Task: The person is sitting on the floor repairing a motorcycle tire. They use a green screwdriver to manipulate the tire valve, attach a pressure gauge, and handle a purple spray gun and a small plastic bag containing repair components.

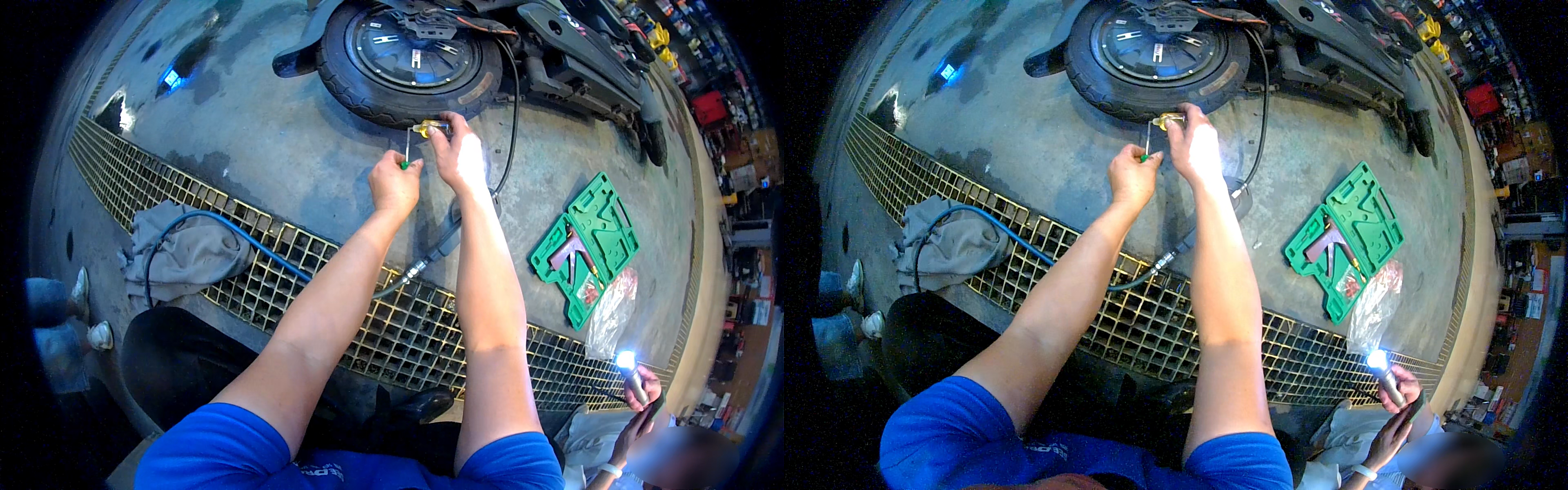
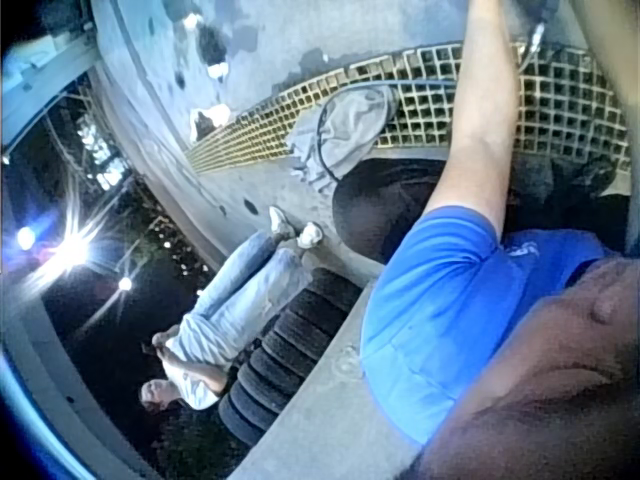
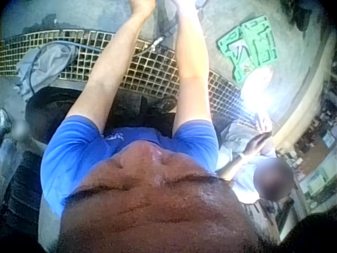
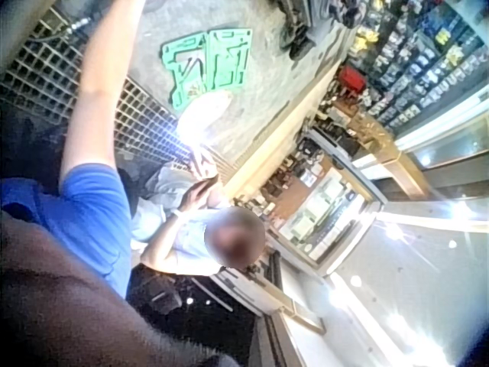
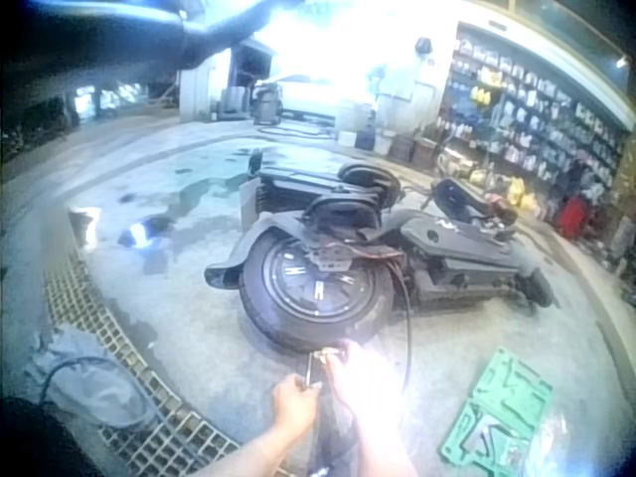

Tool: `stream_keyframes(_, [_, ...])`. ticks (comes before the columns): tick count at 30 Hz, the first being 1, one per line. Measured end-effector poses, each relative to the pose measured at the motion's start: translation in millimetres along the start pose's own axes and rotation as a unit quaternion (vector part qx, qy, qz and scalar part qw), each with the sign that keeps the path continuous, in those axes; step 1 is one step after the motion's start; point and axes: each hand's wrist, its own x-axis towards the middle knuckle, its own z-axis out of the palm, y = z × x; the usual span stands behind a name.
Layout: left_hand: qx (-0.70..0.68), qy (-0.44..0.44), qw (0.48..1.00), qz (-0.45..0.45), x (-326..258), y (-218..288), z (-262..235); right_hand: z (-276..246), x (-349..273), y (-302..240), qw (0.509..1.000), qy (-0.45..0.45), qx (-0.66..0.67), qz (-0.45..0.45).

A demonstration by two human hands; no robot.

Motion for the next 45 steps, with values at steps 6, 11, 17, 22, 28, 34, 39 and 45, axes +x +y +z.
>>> stream_keyframes(6, [-0.120, -0.062, 0.990, -0.044, 9.8, -10.8, 10.2, -0.2, -0.7, 0.2, 0.999, -0.006, -0.021, -0.024])
stream_keyframes(11, [-0.189, -0.089, 0.974, -0.089, 9.4, -22.3, 18.7, 2.9, -0.6, -4.1, 0.999, 0.004, -0.033, -0.036])
stream_keyframes(17, [-0.003, -0.024, 1.000, -0.004, 3.9, -9.2, 8.3, -1.2, -0.9, -2.1, 0.999, -0.002, -0.021, -0.032])
stream_keyframes(22, [0.045, -0.016, 0.999, 0.020, 1.0, -0.4, -1.6, 0.1, 1.4, -4.5, 0.998, 0.004, -0.040, -0.052])
stream_keyframes(28, [0.065, -0.031, 0.997, 0.023, -1.4, 2.6, -6.2, -1.7, 0.1, -7.3, 0.998, -0.004, -0.043, -0.043])
stream_keyframes(34, [0.070, -0.033, 0.997, 0.020, -1.8, 3.2, -6.8, 1.4, 1.7, -3.9, 0.997, 0.002, -0.050, -0.054])
stream_keyframes(39, [0.065, -0.032, 0.997, 0.032, -2.6, 3.8, -6.0, -1.6, -0.8, -2.0, 0.998, -0.007, -0.041, -0.045])
stream_keyframes(45, [-0.002, -0.020, 0.999, 0.039, 3.4, -11.8, 4.8, 3.1, 0.4, 1.7, 0.999, 0.014, -0.031, -0.039])
